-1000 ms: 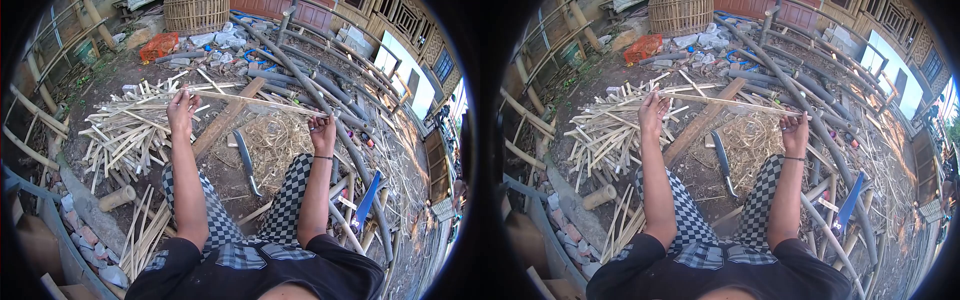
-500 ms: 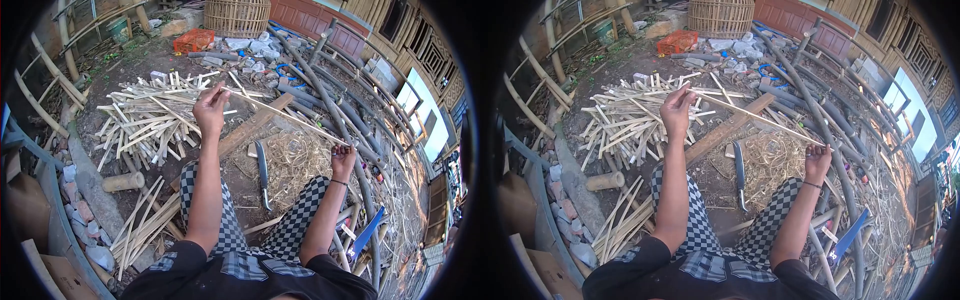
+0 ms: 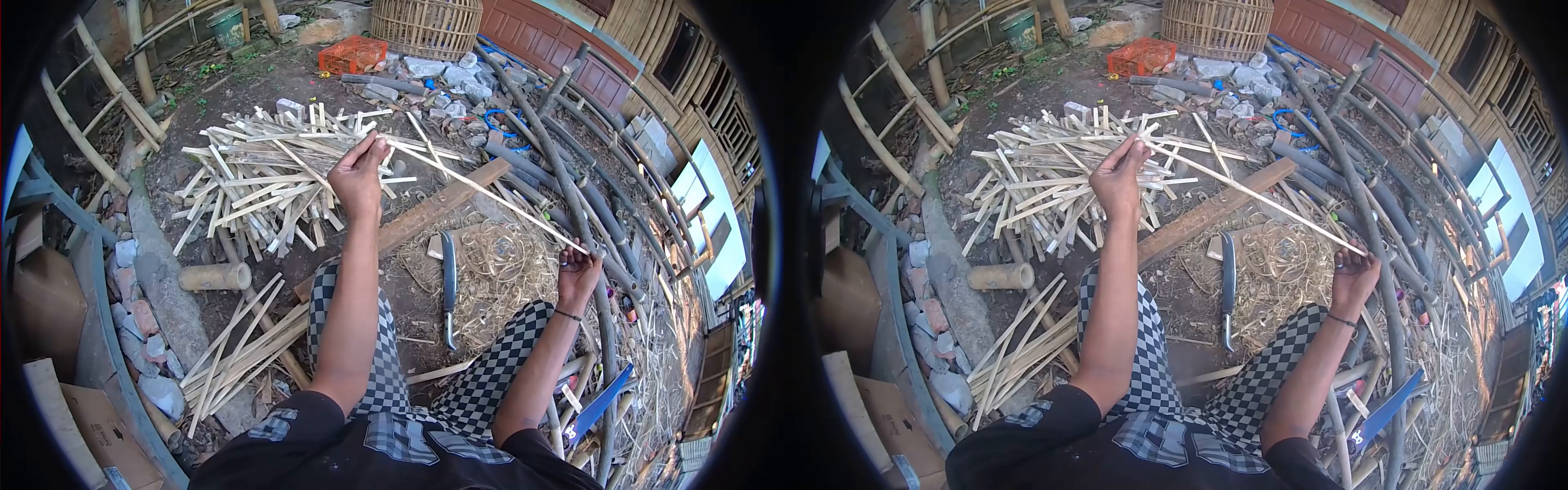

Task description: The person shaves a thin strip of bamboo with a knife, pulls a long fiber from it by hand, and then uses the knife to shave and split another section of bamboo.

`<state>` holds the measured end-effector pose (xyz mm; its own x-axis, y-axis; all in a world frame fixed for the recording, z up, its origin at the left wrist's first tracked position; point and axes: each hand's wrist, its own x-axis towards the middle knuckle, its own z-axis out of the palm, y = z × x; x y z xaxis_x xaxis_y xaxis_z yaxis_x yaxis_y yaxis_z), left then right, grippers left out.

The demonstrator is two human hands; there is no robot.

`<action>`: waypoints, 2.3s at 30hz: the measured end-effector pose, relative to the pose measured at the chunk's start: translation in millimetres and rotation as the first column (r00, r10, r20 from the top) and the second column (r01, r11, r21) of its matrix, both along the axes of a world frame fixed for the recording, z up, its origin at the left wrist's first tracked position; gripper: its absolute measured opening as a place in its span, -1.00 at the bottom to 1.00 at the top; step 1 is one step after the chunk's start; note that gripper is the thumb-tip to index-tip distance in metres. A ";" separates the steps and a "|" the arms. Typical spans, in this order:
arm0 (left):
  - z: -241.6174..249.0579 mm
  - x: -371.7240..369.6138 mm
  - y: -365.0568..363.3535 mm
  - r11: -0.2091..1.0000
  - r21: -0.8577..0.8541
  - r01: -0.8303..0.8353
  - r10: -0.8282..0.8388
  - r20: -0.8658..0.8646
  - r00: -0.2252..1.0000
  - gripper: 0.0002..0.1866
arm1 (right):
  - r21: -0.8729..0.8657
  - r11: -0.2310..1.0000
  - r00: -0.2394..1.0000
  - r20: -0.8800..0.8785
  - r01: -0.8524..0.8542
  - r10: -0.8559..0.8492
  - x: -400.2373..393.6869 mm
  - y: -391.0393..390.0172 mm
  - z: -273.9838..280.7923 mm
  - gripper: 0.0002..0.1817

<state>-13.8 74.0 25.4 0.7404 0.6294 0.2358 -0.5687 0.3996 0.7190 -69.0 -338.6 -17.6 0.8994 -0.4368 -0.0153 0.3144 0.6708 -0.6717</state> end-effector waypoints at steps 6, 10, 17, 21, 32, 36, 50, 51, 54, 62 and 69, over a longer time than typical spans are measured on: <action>-3.9 2.5 7.1 0.974 -0.181 0.133 -0.109 0.135 0.985 -0.73 | -0.033 0.999 0.999 0.004 -0.040 0.040 6.6 1.7 -7.5 -0.73; -4.2 1.5 10.3 0.941 -0.249 0.228 -0.158 0.270 0.950 -0.77 | -0.075 0.997 0.999 -0.028 -0.017 0.015 4.6 14.9 -5.3 -0.75; -1.2 2.2 12.9 0.983 -0.177 0.046 -0.004 0.231 0.973 -0.85 | -0.077 0.997 0.996 -0.092 -0.030 0.023 9.5 18.7 -12.0 -0.79; -1.8 4.3 15.1 0.999 -0.054 0.010 0.003 0.236 0.972 -0.86 | -0.098 0.995 0.998 -0.053 -0.036 0.030 10.7 14.9 -17.0 -0.81; 1.4 -2.0 7.3 0.930 0.209 -0.302 0.273 0.157 0.949 -0.82 | -0.147 0.986 0.995 -0.081 -0.073 0.062 4.7 27.0 -7.1 -0.76; 1.9 -2.8 3.2 0.855 0.269 -0.443 0.398 0.208 0.894 -0.86 | -0.144 0.987 0.994 -0.091 -0.070 0.058 7.3 24.8 -12.4 -0.76; -2.3 -2.2 -9.6 0.849 0.278 -0.449 0.434 0.117 0.893 -0.82 | -0.141 0.990 0.999 -0.051 -0.015 0.008 18.6 24.6 -23.8 -0.70; -3.2 -1.8 -9.9 0.861 0.275 -0.428 0.417 0.098 0.903 -0.77 | -0.139 0.990 0.999 -0.053 0.003 -0.010 20.0 25.8 -23.6 -0.70; -8.4 4.8 -36.4 0.831 0.366 -0.420 0.324 0.295 0.899 -0.67 | -0.214 0.975 0.997 0.044 -0.053 0.064 4.7 78.8 5.6 -0.69; 19.7 -73.9 15.7 0.598 0.671 -0.438 0.420 0.203 0.884 -0.74 | -0.340 0.939 0.997 0.032 -0.056 0.071 5.4 124.1 -1.0 -0.57; 2.9 -186.2 41.2 -0.103 0.979 -0.176 0.387 0.202 0.900 -0.50 | -0.377 0.729 0.805 -0.081 -0.571 0.588 -35.7 221.8 30.9 -0.62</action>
